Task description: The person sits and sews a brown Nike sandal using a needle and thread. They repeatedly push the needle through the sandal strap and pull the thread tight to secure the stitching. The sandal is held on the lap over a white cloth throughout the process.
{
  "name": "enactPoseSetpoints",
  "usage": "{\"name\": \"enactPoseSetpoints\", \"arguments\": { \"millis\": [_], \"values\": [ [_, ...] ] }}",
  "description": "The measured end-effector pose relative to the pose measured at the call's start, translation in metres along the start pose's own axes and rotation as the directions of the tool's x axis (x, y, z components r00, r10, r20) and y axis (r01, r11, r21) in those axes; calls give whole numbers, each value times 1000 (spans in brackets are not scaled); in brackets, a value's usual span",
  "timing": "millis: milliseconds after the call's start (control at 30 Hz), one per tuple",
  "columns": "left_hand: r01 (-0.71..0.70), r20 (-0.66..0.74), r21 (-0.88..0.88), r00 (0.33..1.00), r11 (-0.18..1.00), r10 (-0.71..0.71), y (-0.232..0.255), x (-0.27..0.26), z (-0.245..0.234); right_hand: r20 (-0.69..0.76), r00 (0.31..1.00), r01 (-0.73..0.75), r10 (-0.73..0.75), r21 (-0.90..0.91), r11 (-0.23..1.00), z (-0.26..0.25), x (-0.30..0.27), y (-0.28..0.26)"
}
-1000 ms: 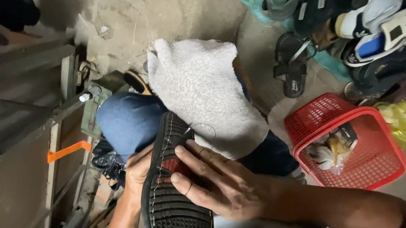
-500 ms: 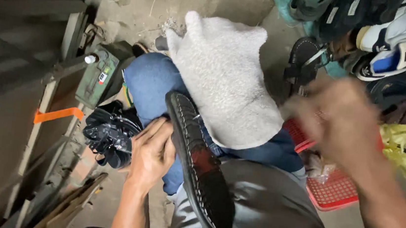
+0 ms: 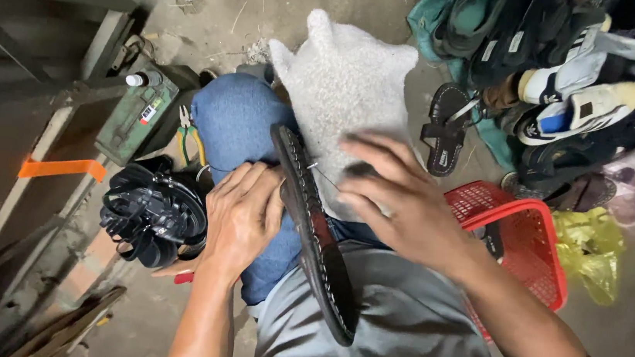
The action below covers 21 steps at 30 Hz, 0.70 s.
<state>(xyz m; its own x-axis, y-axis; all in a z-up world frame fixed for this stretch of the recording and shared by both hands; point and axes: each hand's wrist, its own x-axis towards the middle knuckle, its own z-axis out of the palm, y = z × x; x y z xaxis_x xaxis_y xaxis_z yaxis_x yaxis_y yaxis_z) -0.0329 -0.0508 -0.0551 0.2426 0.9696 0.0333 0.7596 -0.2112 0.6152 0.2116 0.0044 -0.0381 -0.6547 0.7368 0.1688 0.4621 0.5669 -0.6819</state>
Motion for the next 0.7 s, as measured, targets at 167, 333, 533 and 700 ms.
{"name": "enactPoseSetpoints", "arguments": {
  "millis": [167,333,533,700],
  "values": [
    [-127,-196,-28,973,992,119,-4,11,7,126,983,-169,131,898,406,-15,-10,-5],
    [-163,-191,-21,969,986,156,2,15,9,81,923,-373,377,432,821,-7,8,-10],
    [-175,-159,30,971,984,177,0,29,5,50,967,-254,250,114,960,8,23,3],
    [-151,-116,58,981,987,157,-5,36,1,168,961,-226,218,31,974,-7,37,4]
  ]
}}
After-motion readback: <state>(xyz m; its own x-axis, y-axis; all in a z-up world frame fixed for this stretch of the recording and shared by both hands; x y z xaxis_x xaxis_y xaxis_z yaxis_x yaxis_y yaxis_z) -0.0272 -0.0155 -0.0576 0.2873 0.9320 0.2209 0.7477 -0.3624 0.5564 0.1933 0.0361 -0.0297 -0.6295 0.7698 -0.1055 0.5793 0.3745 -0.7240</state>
